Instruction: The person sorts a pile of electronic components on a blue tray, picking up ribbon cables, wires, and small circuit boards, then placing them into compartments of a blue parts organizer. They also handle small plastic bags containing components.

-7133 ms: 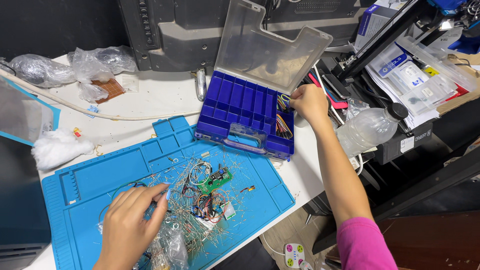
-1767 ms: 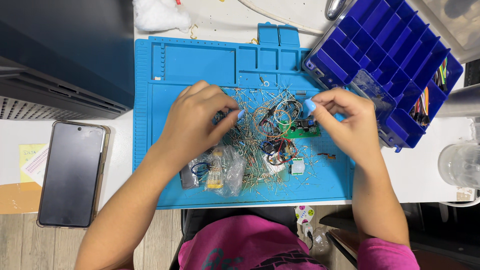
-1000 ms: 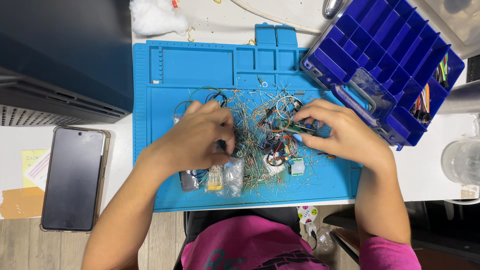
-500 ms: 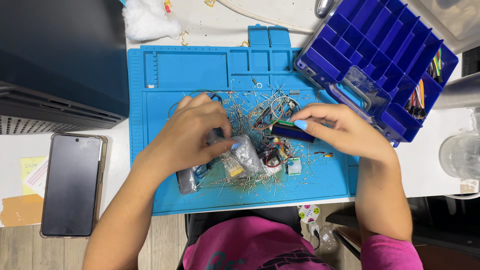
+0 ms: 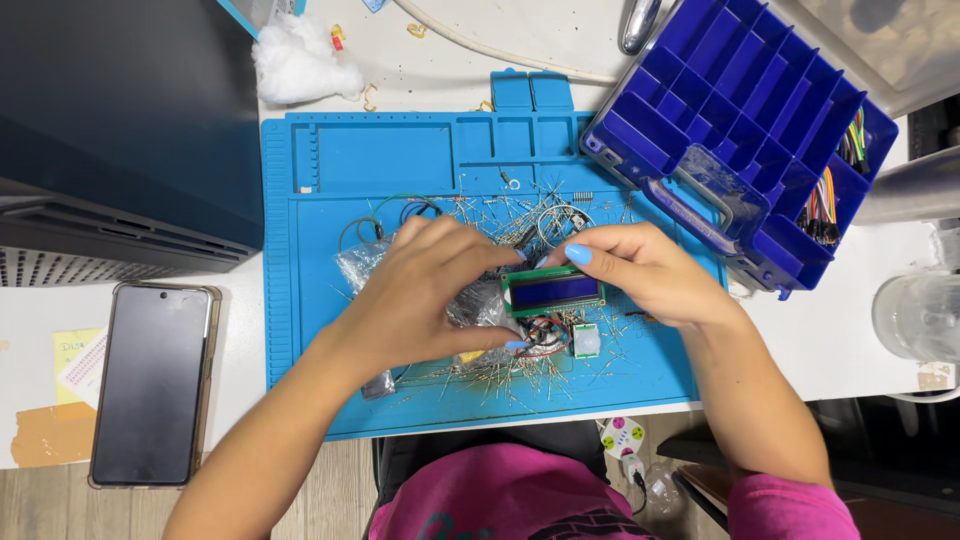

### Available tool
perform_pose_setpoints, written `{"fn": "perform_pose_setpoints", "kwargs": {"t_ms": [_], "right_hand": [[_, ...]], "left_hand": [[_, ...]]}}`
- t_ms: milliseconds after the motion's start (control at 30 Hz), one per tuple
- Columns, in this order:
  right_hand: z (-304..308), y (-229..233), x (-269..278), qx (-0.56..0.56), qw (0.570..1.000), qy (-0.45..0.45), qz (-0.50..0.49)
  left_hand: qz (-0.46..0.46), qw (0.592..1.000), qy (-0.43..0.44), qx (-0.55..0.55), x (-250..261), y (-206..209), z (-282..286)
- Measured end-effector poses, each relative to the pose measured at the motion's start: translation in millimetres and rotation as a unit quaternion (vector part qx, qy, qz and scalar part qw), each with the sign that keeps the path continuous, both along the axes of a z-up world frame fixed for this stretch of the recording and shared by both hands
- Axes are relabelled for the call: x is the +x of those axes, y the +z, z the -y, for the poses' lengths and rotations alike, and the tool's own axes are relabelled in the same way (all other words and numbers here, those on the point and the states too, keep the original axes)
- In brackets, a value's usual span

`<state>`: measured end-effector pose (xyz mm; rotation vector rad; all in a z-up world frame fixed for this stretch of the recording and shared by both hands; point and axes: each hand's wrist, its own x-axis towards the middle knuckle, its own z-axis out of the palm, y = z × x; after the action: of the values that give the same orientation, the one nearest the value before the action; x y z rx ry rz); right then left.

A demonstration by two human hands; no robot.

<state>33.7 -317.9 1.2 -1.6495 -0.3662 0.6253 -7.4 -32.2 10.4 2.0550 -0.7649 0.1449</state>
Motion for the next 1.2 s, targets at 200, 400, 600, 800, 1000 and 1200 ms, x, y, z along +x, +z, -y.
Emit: {"fn": "perform_pose_setpoints", "kwargs": {"t_ms": [200,400,600,800,1000,1200], "right_hand": [[-0.6,-2.9,-0.3,0.038,0.999,-0.001,-0.012],[0.8,-6.1,0.4,0.096,0.995,-0.012,-0.013],[12.4,4.1,4.8,0.148,0.986,-0.076,-0.025],[14.4,3.4,4.9,0.172,0.98,-0.095,-0.023],[20.6,-3.5,4.2,0.146,0.981,-0.129,-0.021],[26.6,-37.2,9.2,0.124,0.973,-0.194,0.007]], "left_hand": [[0.016,1.0,0.014,-0.022,2.0,2.0,-0.8],[0.011,0.997,0.041,-0.067,6.5,5.3,-10.1],[0.043,0.993,0.11,-0.013,16.0,0.5,-37.5],[-0.008,0.943,0.302,0.143,17.5,-10.0,-54.5],[-0.1,0.92,0.33,0.188,21.0,-12.2,-59.4],[-0.02,0.967,0.241,0.086,19.5,-8.3,-44.3]]}}
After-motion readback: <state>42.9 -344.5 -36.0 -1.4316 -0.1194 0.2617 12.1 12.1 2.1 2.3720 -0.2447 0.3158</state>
